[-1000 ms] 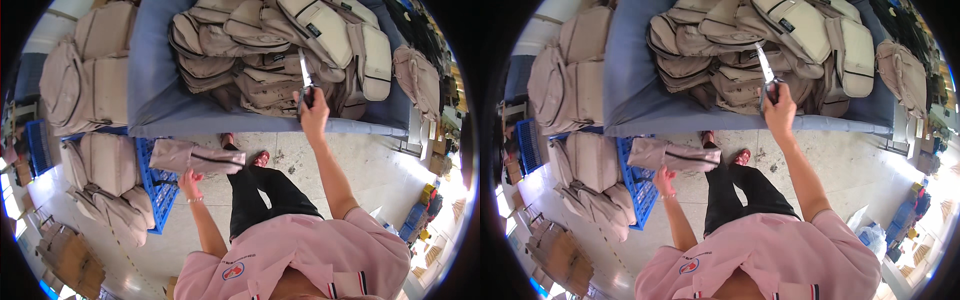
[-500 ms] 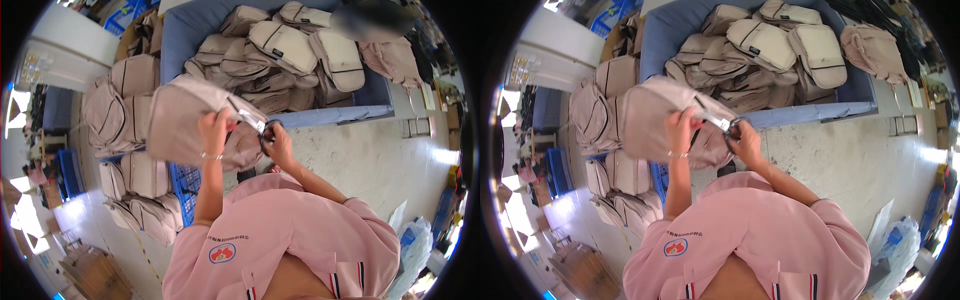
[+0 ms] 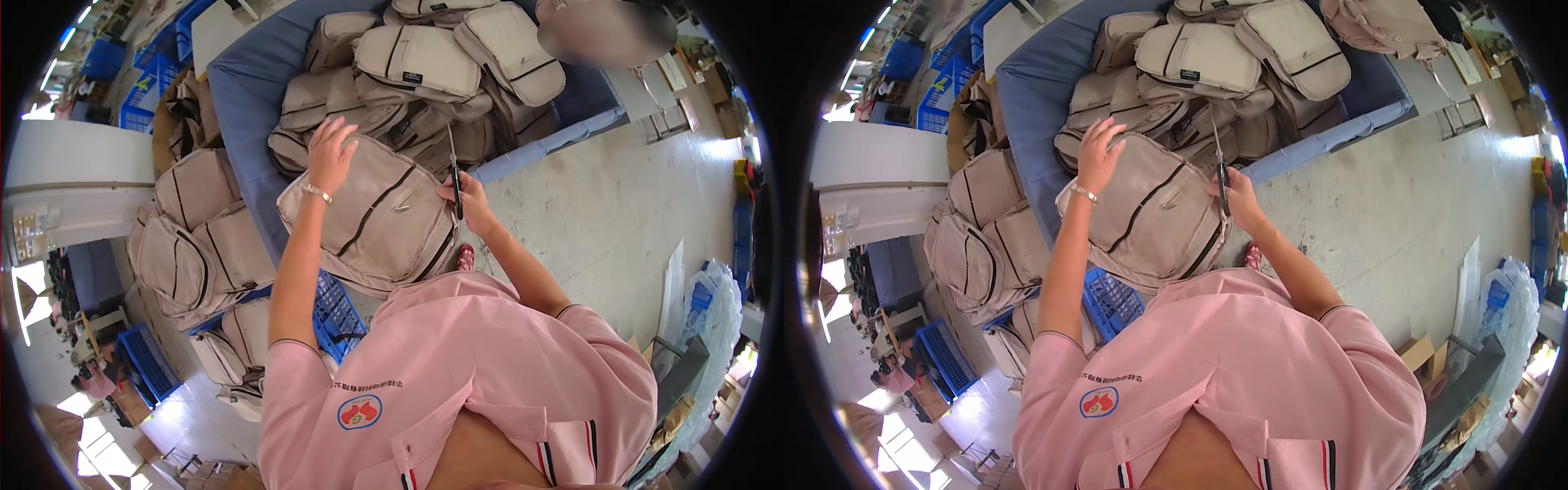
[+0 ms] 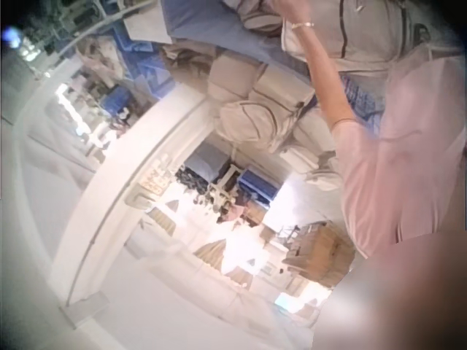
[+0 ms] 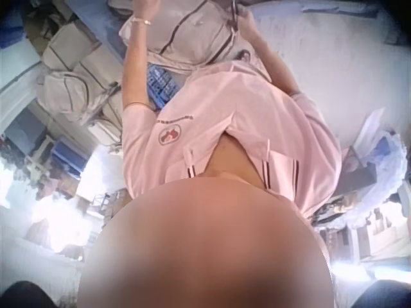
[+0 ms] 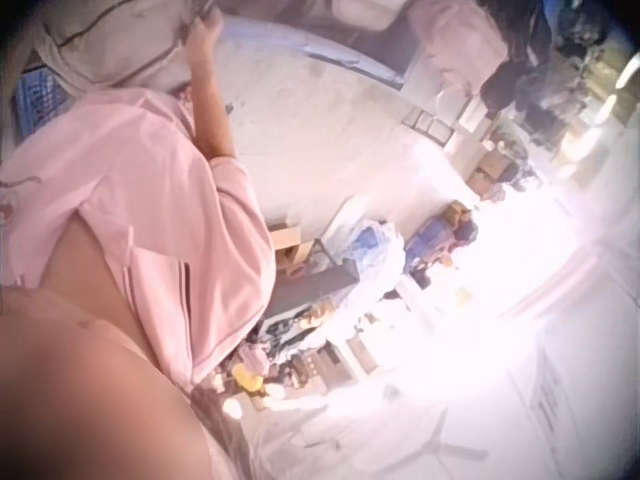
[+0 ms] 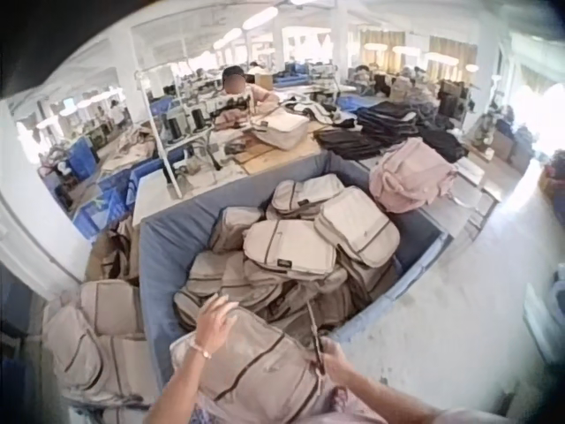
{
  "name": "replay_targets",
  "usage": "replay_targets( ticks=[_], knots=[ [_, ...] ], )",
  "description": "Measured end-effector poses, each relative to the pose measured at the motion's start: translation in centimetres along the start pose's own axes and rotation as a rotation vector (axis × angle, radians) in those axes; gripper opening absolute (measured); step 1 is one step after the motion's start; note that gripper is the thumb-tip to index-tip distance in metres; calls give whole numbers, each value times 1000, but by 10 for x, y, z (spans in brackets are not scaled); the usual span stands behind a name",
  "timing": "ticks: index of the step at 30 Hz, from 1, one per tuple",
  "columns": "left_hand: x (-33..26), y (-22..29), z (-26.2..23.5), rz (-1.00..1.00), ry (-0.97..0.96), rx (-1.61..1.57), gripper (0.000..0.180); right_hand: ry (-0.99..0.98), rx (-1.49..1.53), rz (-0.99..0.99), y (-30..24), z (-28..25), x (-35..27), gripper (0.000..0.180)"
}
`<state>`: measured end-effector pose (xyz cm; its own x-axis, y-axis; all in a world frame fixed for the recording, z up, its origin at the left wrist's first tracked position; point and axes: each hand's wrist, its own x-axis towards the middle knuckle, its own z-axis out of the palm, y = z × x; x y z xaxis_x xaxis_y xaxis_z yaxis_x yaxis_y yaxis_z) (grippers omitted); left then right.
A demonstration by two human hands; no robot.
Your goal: Inspecting and trimming loose threads on beige backpacks in a factory setting.
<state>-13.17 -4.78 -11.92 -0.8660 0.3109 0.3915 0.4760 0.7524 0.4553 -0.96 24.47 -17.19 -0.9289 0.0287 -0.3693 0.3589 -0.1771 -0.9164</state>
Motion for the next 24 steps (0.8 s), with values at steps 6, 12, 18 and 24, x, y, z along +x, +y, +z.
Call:
replay_targets(
  ticks=[6,12,18,24],
  knots=[
    [18,-54,57,22,-514,44,44,-133,-137,-26,-21,4,-20,19],
    [59,-11,63,31,-798,-13,32,-48,-271,-6,-17,-15,-57,21],
    [64,-1,69,64,-682,-207,30,96,-295,94,6,-26,-74,26],
    [55,16,66,94,-639,-202,31,132,-759,74,-8,-23,-79,41]
  ],
)
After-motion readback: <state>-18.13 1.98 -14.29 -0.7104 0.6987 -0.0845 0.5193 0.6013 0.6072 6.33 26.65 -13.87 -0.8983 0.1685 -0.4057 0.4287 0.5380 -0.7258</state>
